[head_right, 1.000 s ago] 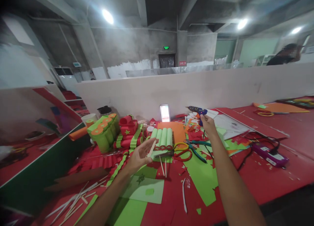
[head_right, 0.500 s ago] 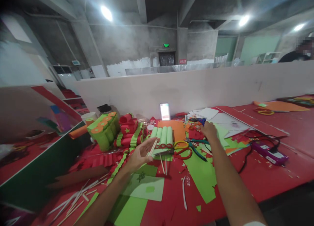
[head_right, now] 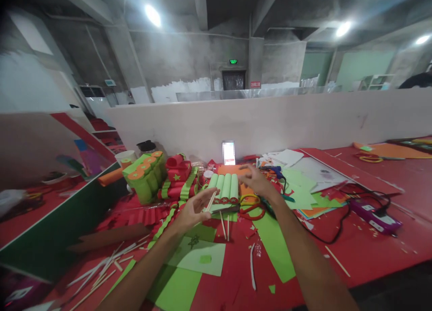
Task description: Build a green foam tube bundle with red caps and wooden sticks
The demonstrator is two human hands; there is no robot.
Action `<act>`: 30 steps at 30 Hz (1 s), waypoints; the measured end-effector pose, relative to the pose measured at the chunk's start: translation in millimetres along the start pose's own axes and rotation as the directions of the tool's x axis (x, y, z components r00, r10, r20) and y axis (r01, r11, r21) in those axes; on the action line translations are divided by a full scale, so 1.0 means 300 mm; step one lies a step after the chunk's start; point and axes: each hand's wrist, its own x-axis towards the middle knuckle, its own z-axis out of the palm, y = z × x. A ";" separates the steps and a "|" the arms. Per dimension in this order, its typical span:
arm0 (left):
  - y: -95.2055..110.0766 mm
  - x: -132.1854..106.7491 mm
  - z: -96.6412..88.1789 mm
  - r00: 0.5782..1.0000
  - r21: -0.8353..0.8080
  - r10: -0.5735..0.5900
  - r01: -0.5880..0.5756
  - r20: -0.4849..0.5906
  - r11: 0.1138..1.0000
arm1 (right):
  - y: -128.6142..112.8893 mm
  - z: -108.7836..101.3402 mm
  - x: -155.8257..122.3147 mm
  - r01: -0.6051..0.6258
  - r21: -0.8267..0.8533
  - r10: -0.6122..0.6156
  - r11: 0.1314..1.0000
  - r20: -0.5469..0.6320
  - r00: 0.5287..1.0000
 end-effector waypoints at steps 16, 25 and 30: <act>-0.020 0.002 -0.009 0.990 -0.184 -0.109 0.125 0.094 0.975 | -0.088 0.187 -0.052 0.644 -0.213 -0.567 0.734 0.329 0.755; 0.025 -0.010 0.015 0.978 -0.186 -0.132 0.162 0.160 0.969 | -0.103 0.188 -0.053 0.659 -0.158 -0.563 0.735 0.400 0.724; 0.039 -0.014 0.031 0.966 -0.185 -0.162 0.201 0.203 0.962 | -0.119 0.173 -0.059 0.611 -0.132 -0.516 0.781 0.416 0.749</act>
